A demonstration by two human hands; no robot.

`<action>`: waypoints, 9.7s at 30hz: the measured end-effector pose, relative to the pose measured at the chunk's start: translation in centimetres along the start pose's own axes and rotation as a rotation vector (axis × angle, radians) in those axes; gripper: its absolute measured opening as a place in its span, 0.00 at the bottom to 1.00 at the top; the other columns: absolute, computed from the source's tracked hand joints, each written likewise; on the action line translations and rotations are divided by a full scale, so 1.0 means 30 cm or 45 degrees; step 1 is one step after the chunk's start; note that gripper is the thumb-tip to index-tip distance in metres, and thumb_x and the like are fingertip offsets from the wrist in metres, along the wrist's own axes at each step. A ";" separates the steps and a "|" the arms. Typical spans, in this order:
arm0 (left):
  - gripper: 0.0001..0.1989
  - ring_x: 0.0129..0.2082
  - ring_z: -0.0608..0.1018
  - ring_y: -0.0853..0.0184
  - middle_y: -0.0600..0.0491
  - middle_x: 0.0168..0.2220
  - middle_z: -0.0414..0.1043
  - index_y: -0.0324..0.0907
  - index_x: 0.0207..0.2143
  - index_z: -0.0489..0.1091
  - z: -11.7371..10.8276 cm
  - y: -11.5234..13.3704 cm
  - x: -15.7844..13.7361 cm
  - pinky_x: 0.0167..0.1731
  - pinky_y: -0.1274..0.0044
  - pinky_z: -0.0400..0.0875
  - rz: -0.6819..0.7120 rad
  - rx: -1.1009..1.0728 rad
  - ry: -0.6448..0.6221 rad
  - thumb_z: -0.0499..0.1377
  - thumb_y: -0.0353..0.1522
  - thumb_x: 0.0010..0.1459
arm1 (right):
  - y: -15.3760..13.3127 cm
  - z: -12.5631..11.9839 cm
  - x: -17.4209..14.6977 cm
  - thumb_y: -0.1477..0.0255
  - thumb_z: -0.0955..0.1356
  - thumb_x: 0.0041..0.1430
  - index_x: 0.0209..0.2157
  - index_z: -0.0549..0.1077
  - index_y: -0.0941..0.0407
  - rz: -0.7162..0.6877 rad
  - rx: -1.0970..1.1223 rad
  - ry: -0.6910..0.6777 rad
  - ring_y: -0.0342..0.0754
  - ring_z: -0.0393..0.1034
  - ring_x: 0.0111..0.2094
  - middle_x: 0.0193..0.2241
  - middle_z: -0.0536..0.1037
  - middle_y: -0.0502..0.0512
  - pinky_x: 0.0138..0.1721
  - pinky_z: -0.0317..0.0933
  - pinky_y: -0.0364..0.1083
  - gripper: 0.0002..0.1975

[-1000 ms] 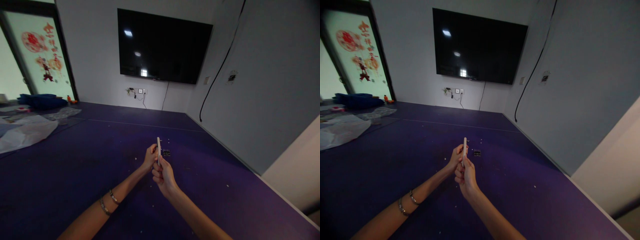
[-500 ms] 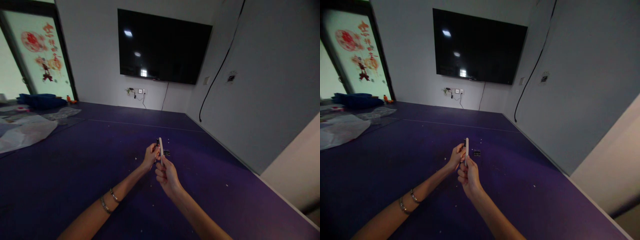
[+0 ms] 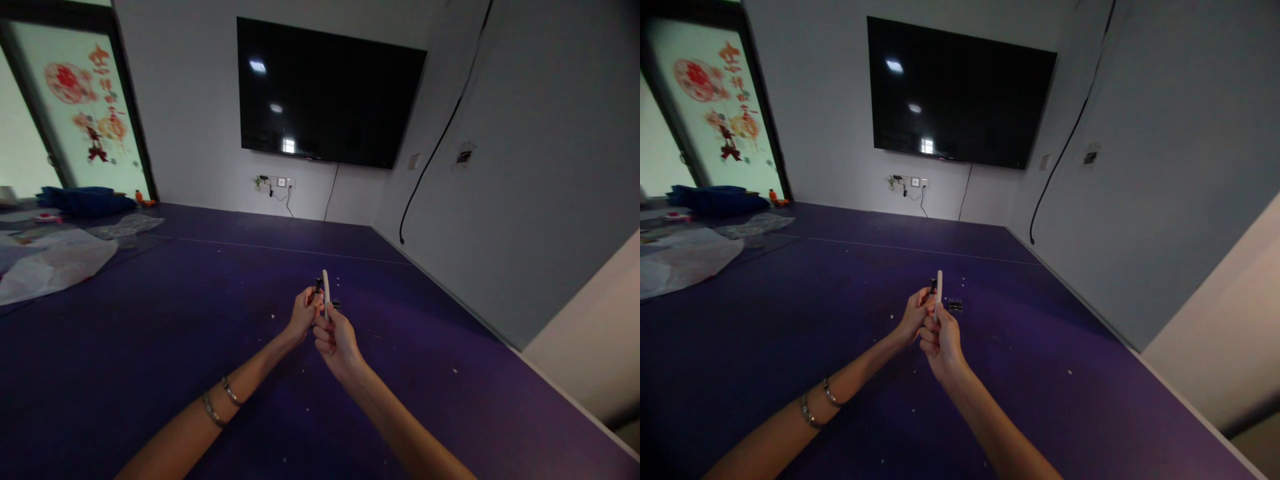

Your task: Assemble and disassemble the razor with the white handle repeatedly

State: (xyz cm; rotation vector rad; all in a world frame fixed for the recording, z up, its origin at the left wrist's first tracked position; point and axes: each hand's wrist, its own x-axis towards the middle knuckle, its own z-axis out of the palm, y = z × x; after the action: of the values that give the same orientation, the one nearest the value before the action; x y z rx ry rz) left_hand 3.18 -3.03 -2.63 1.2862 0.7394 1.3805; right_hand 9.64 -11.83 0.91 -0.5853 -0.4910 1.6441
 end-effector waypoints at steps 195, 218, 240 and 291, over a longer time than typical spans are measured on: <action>0.04 0.28 0.77 0.69 0.50 0.29 0.73 0.38 0.33 0.63 -0.103 0.206 0.052 0.30 0.77 0.69 -0.161 0.223 -0.782 0.57 0.28 0.54 | -0.344 -0.343 0.246 0.62 0.63 0.56 0.44 0.74 0.59 -1.048 -2.077 0.196 0.51 0.72 0.39 0.40 0.78 0.60 0.40 0.62 0.46 0.19; 0.04 0.27 0.77 0.68 0.50 0.28 0.73 0.38 0.33 0.62 -0.123 0.236 0.064 0.29 0.76 0.69 -0.188 0.177 -0.672 0.55 0.27 0.53 | -0.046 -0.211 0.235 0.67 0.60 0.57 0.36 0.76 0.60 -0.231 -2.953 0.496 0.56 0.74 0.38 0.36 0.78 0.66 0.37 0.63 0.48 0.17; 0.04 0.26 0.77 0.69 0.51 0.27 0.73 0.38 0.33 0.62 -0.117 0.198 0.056 0.28 0.77 0.69 -0.257 0.193 -0.707 0.55 0.25 0.53 | -0.053 -0.243 0.271 0.62 0.59 0.58 0.37 0.76 0.59 -0.242 -2.895 0.552 0.57 0.74 0.37 0.36 0.78 0.66 0.36 0.63 0.49 0.20; 0.08 0.25 0.78 0.68 0.51 0.27 0.73 0.37 0.33 0.62 -0.113 0.063 0.055 0.27 0.76 0.70 -0.258 0.211 -0.704 0.59 0.30 0.52 | -0.268 -0.378 0.443 0.81 0.64 0.45 0.35 0.78 0.60 -0.535 -2.075 0.158 0.47 0.73 0.28 0.27 0.80 0.55 0.29 0.65 0.41 0.15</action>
State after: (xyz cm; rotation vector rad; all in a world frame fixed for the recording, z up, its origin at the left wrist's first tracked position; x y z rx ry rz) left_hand -0.33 -1.22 -1.17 1.5821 0.5839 0.7561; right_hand 21.48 2.41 -4.28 -1.5731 -1.7188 0.4925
